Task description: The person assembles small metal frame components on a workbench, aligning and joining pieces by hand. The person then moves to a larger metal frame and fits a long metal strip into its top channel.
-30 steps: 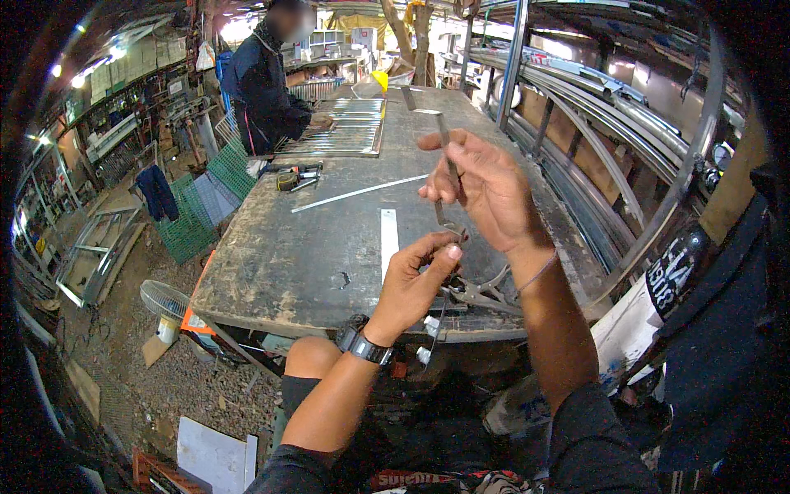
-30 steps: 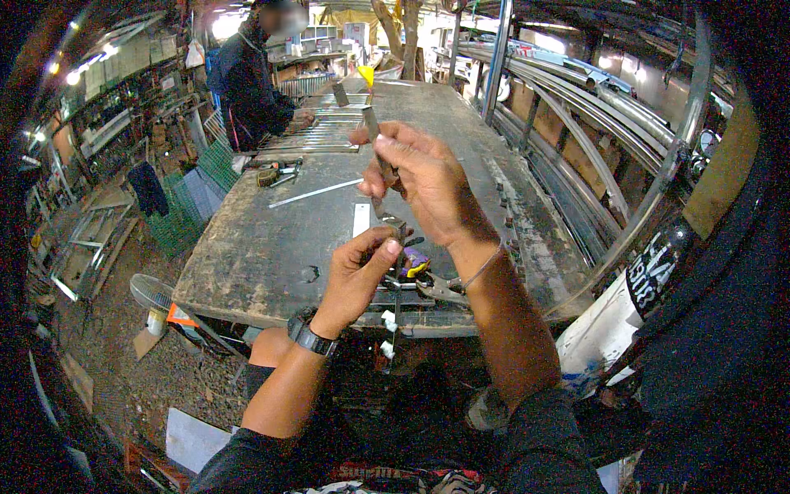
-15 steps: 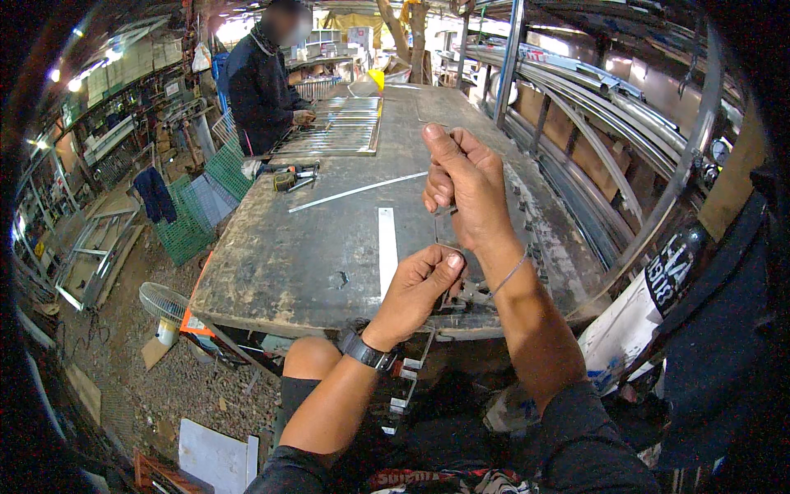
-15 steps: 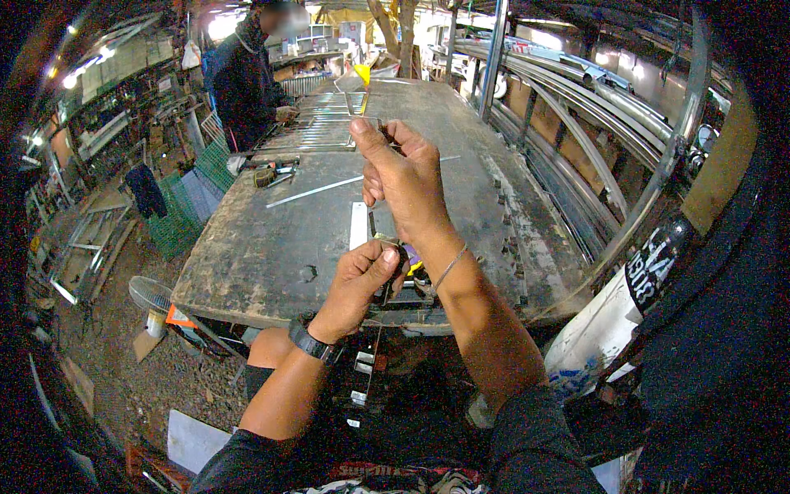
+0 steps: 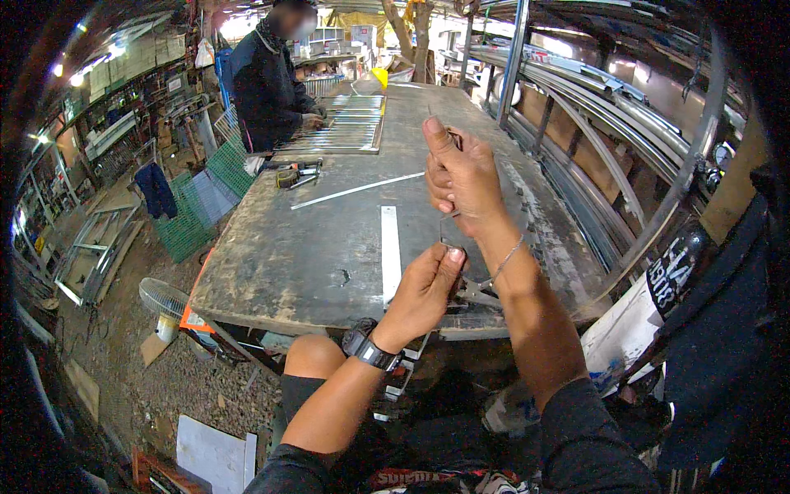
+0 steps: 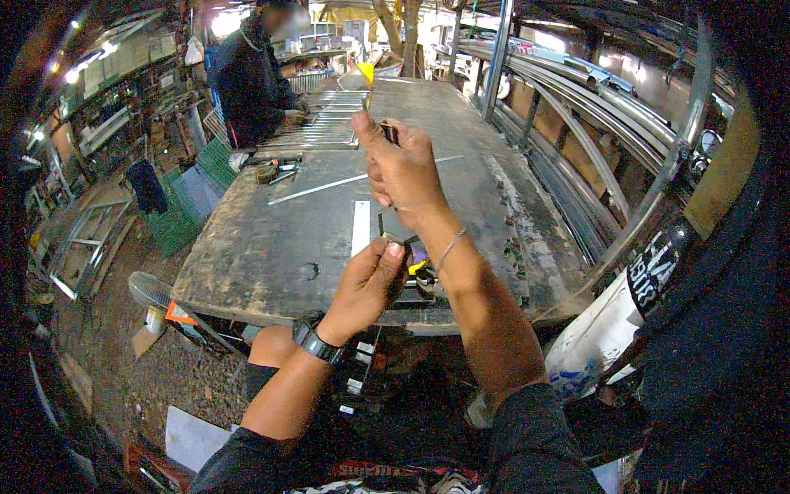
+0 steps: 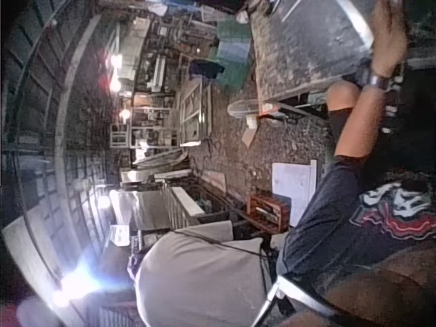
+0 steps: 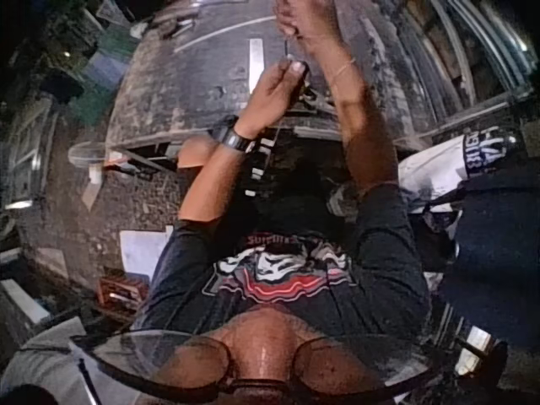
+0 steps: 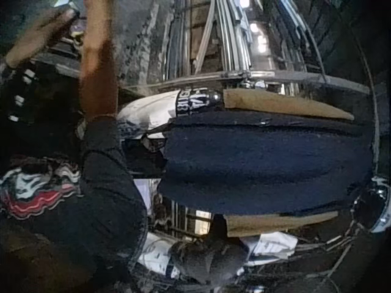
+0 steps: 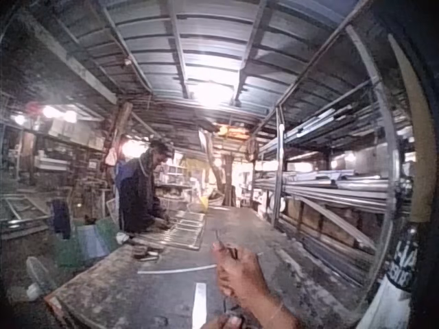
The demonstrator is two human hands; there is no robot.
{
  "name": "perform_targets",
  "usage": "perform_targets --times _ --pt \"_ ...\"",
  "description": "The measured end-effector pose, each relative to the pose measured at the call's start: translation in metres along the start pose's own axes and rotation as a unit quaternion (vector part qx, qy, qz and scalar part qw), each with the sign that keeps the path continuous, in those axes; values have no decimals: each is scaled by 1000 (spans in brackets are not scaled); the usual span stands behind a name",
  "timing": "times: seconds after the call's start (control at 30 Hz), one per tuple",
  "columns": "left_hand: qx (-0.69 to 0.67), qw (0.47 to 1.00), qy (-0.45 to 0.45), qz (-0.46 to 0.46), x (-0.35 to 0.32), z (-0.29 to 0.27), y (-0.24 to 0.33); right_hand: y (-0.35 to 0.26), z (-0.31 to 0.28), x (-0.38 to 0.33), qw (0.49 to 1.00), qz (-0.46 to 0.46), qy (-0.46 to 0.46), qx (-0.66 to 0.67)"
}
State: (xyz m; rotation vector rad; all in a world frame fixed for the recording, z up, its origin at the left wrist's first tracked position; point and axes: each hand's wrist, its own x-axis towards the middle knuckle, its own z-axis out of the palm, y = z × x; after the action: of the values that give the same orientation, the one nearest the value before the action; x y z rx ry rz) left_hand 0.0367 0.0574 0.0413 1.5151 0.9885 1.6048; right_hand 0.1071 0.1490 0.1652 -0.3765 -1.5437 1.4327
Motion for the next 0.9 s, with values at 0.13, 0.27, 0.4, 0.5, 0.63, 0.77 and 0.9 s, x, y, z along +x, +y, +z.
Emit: perform_targets --times 0.13,0.27,0.4,0.5,0.63,0.77,0.9 --pt "21 999 39 -3 1 1 -2 15 9 4 999 -40 19 -10" --pt "-71 995 38 -62 -3 -3 -1 23 17 6 998 -31 55 15" --pt "-49 997 45 -25 -2 -5 0 29 19 4 996 -59 59 36" --pt "-58 996 53 -44 -3 -5 1 33 19 5 995 -67 53 57" --pt "-90 992 58 -69 -5 -5 2 34 21 4 993 -56 58 80" --pt "-52 997 58 -29 -5 -3 0 36 19 1 992 -64 61 93" --pt "-45 997 46 -52 -3 -7 -1 39 7 3 994 -33 50 93"
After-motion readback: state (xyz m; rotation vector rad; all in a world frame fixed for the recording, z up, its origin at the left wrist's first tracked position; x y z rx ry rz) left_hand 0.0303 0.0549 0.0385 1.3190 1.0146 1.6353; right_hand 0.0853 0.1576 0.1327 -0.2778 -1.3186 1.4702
